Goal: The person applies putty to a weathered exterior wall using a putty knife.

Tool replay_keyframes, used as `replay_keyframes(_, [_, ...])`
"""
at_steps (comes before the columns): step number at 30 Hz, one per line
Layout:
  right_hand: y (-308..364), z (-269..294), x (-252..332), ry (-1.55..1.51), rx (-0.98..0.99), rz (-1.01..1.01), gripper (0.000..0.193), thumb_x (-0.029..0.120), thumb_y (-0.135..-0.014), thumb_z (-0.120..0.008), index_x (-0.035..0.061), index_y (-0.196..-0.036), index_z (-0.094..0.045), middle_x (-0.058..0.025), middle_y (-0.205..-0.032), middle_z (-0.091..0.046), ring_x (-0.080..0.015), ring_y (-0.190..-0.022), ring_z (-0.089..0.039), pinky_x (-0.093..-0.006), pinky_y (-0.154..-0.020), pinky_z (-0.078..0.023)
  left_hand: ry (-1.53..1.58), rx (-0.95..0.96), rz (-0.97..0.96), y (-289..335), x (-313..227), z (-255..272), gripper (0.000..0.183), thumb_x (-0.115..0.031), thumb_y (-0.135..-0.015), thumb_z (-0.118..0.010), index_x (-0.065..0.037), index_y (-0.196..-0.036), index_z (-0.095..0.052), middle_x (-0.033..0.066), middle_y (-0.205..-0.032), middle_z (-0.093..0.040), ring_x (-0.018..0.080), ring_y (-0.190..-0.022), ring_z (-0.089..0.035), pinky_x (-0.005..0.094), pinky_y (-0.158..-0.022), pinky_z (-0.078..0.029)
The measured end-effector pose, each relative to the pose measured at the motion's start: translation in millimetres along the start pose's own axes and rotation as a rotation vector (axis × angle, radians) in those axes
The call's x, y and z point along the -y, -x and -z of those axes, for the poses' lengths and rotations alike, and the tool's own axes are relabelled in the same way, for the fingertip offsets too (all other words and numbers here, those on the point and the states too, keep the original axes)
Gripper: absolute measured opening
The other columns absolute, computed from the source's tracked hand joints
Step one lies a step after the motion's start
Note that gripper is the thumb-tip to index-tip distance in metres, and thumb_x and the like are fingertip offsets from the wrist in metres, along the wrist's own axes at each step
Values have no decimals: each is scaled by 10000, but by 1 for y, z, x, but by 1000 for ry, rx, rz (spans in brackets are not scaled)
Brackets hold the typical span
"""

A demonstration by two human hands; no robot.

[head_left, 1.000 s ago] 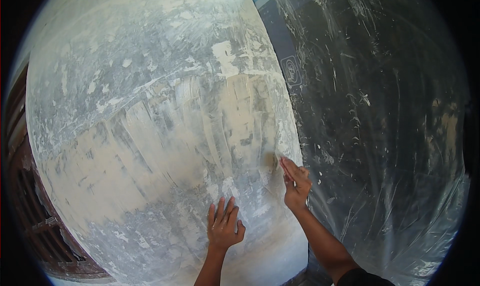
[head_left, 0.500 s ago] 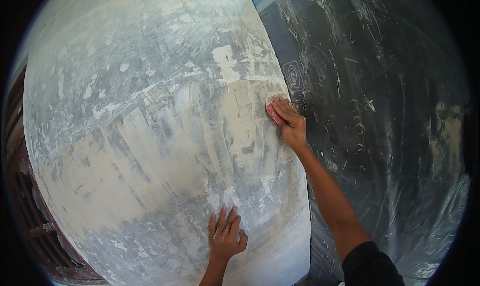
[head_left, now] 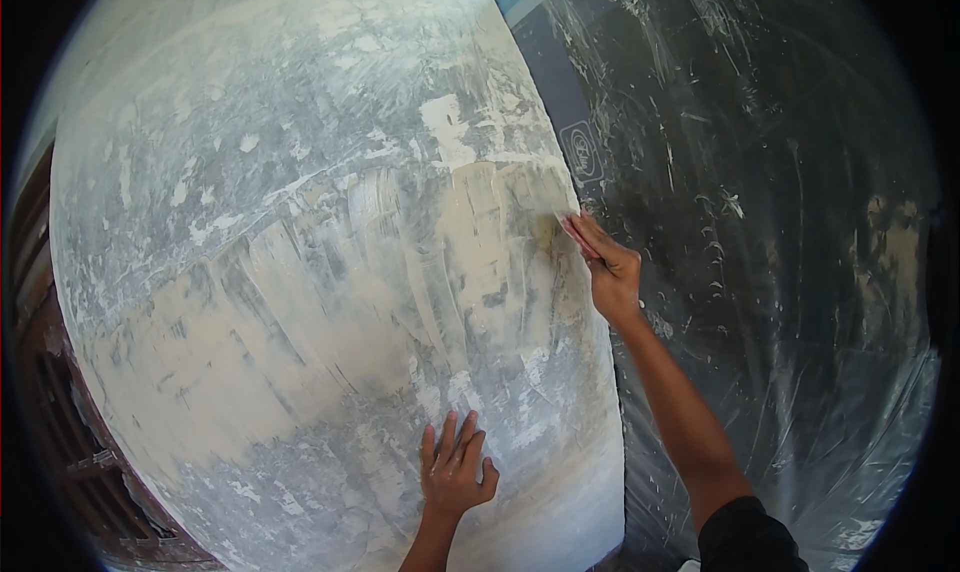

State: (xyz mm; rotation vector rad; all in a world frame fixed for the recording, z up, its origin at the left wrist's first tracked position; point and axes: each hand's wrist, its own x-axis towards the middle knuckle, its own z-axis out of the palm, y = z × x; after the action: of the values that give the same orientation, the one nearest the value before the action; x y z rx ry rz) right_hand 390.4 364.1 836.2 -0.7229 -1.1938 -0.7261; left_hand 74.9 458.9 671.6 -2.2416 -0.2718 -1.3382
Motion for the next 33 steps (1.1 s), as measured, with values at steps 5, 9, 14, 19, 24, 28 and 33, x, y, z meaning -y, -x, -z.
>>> replay_keyframes(5, [-75,-39,4,121,-23,184,651,-206,-726,-475,60,-1282,-684,-146,-1329,-660,-325,-1353,-538,-401,-1174,-369,7,-2,-2,1,-1,0,338,-183,-739,-609,-38,-1022,-721,129,-1316,-679,334,-1413,-469,527,-1213,-219])
replay_keyframes(9, [-46,-56,-11,214,20,242,653,-185,-701,-504,57,-1281,-683,-151,-1333,-656,-333,-1344,-544,-434,-1185,-346,2,-7,-5,1,-1,1,334,-181,-737,-608,-40,-1018,-722,127,-1319,-678,329,-1403,-481,524,-1214,-220])
replay_keyframes(14, [36,-43,2,284,52,260,615,-182,-707,-515,35,-1254,-694,-153,-1315,-667,-320,-1330,-562,-470,-1170,-354,-11,-17,8,1,0,3,328,-182,-737,-607,-45,-1012,-722,121,-1310,-684,321,-1388,-501,519,-1212,-226])
replay_keyframes(19, [-27,-48,26,244,-65,303,608,-182,-725,-516,46,-1262,-691,-146,-1313,-669,-318,-1326,-565,-467,-1157,-368,-6,-20,5,0,-1,2,329,-181,-734,-606,-46,-1011,-722,119,-1313,-682,313,-1383,-507,518,-1213,-228])
replay_keyframes(24, [-56,-66,16,266,65,296,649,-171,-731,-522,111,-1294,-683,-103,-1346,-656,-309,-1344,-543,-453,-1164,-337,2,-25,-3,-3,-4,0,330,-178,-735,-604,-44,-1013,-720,117,-1315,-681,310,-1374,-517,517,-1214,-229])
replay_keyframes(28, [13,-66,18,285,89,266,631,-158,-727,-555,102,-1288,-685,-98,-1343,-659,-294,-1346,-545,-453,-1169,-324,-8,-34,0,0,-1,0,326,-175,-733,-602,-44,-1008,-717,115,-1305,-687,310,-1368,-524,517,-1213,-232])
replay_keyframes(33, [95,-27,36,282,168,216,596,-161,-735,-573,89,-1261,-703,-116,-1300,-682,-285,-1318,-577,-441,-1142,-359,-15,-34,-2,-1,-1,1,324,-175,-730,-602,-45,-1004,-716,114,-1302,-688,310,-1371,-519,520,-1213,-232])
